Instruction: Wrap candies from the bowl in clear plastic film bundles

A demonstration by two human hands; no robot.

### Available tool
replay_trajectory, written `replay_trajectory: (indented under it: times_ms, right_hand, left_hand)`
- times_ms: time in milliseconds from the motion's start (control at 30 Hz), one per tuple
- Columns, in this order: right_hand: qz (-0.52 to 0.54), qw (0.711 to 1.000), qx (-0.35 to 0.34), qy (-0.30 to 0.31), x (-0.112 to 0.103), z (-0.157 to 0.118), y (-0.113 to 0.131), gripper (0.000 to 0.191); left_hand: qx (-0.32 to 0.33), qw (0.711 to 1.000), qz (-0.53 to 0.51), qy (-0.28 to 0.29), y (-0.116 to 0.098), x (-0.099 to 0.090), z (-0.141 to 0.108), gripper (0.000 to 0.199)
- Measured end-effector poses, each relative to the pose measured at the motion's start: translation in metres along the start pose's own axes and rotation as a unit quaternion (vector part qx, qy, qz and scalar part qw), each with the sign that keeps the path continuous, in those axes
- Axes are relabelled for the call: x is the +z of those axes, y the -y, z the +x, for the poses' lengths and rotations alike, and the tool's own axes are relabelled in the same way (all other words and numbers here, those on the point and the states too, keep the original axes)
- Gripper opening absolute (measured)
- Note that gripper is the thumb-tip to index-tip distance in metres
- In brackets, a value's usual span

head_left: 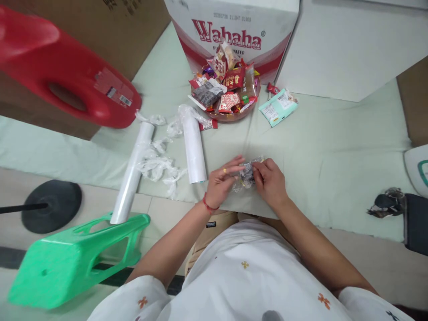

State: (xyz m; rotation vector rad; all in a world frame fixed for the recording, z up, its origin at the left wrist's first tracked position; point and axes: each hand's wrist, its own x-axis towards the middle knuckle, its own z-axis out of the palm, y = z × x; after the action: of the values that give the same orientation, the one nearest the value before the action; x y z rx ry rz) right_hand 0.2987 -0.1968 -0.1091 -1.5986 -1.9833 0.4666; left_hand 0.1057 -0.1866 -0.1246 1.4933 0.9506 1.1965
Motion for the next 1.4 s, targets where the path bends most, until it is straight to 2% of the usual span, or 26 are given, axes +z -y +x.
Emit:
replay_trajectory:
  times_ms: [67,100,133,200,300,400,500,600,700,833,933,1033,1133,1200,1300,1333,1400]
  right_hand:
    - [-0.047,0.998,-0.046,0.007,0.000,-0.008,-0.002,0.036]
    - [-0.066,0.995,-0.069,0.017,0.000,-0.012,-0.002,0.037]
    - [-0.082,0.992,-0.091,0.030,-0.001,-0.015,-0.002,0.039]
    - [-0.103,0.985,-0.125,0.057,-0.003,-0.018,-0.004,0.043]
    - [-0.097,0.978,-0.161,0.090,-0.010,-0.014,-0.012,0.047]
    - [0.004,0.976,-0.183,0.118,-0.023,-0.007,-0.020,0.062]
    - [0.105,0.978,-0.158,0.090,-0.035,-0.008,-0.021,0.072]
    - [0.089,0.984,-0.154,0.021,-0.037,-0.018,-0.013,0.055]
    - [0.028,0.983,-0.182,-0.007,-0.025,-0.030,-0.003,0.049]
    - [-0.058,0.971,-0.230,0.037,-0.002,-0.038,0.008,0.042]
    - [-0.067,0.969,-0.236,-0.002,0.010,-0.039,0.008,0.025]
    - [0.025,0.972,-0.232,-0.035,0.007,-0.038,0.005,0.024]
    - [0.146,0.971,-0.188,-0.024,-0.005,-0.037,0.003,0.021]
    - [0.194,0.971,-0.138,-0.019,-0.014,-0.037,0.001,0.018]
    - [0.230,0.968,-0.096,0.003,-0.022,-0.039,-0.004,0.015]
    - [0.224,0.969,-0.100,0.012,-0.023,-0.040,-0.006,0.021]
    - [0.181,0.975,-0.124,0.025,-0.021,-0.042,-0.009,0.050]
  left_hand:
    - [-0.010,0.996,0.002,-0.086,-0.005,-0.015,-0.005,0.022]
    - [-0.014,0.995,0.032,-0.095,-0.008,-0.022,-0.008,0.021]
    - [-0.015,0.994,0.073,-0.077,-0.011,-0.027,-0.011,0.023]
    - [0.006,0.986,0.167,0.011,-0.015,-0.034,-0.016,0.032]
    - [0.079,0.940,0.298,0.147,-0.014,-0.035,-0.022,0.050]
    - [0.101,0.904,0.367,0.195,-0.011,-0.033,-0.022,0.053]
    - [0.107,0.902,0.371,0.195,-0.011,-0.036,-0.019,0.043]
    - [0.139,0.900,0.367,0.191,-0.013,-0.041,-0.018,0.039]
    - [0.157,0.890,0.388,0.180,-0.013,-0.043,-0.018,0.049]
    - [0.119,0.881,0.430,0.157,-0.008,-0.039,-0.015,0.052]
    - [0.096,0.892,0.416,0.146,-0.007,-0.036,-0.012,0.055]
    - [0.120,0.899,0.393,0.154,-0.009,-0.035,-0.012,0.068]
    - [0.150,0.891,0.364,0.225,-0.008,-0.032,-0.010,0.077]
    - [0.152,0.894,0.333,0.260,-0.006,-0.028,-0.007,0.067]
    - [0.128,0.912,0.293,0.259,-0.003,-0.020,0.000,0.033]
    - [0.121,0.919,0.282,0.248,-0.002,-0.017,0.002,0.024]
    - [0.117,0.932,0.258,0.226,-0.002,-0.011,0.006,0.021]
